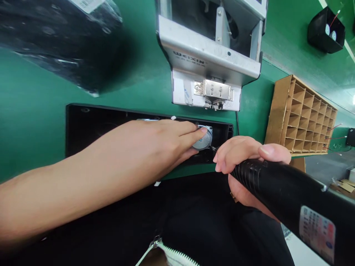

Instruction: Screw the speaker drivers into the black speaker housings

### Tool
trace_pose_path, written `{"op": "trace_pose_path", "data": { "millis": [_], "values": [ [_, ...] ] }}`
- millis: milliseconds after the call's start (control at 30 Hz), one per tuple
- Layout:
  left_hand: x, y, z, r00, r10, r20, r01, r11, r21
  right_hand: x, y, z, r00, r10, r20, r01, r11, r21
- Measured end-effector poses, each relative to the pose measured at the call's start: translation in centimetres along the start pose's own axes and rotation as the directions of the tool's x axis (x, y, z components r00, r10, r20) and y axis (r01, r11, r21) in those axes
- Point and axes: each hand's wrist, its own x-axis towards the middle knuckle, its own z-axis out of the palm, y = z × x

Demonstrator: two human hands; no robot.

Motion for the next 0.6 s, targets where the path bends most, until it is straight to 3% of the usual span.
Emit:
{"op": "trace_pose_path", "data": {
  "millis": [200,400,600],
  "values": [
    [0.6,0.3,-1.8,0.993,0.041,0.110,-0.050,0.995,0.081,-0.1,-0.3,0.0,0.999,0.038,0.000,-0.038,0.993,0.112],
    [0.7,0.5,-2.1,0.997,0.059,0.057,-0.064,0.995,0.080,0.3,1.1,0.5,0.993,-0.112,-0.048,0.120,0.966,0.229],
    [1.0,0.8,-2.5,0.989,0.050,0.137,-0.072,0.985,0.158,1.0,-1.0,-1.0,0.999,0.050,0.018,-0.052,0.992,0.114]
  ]
}}
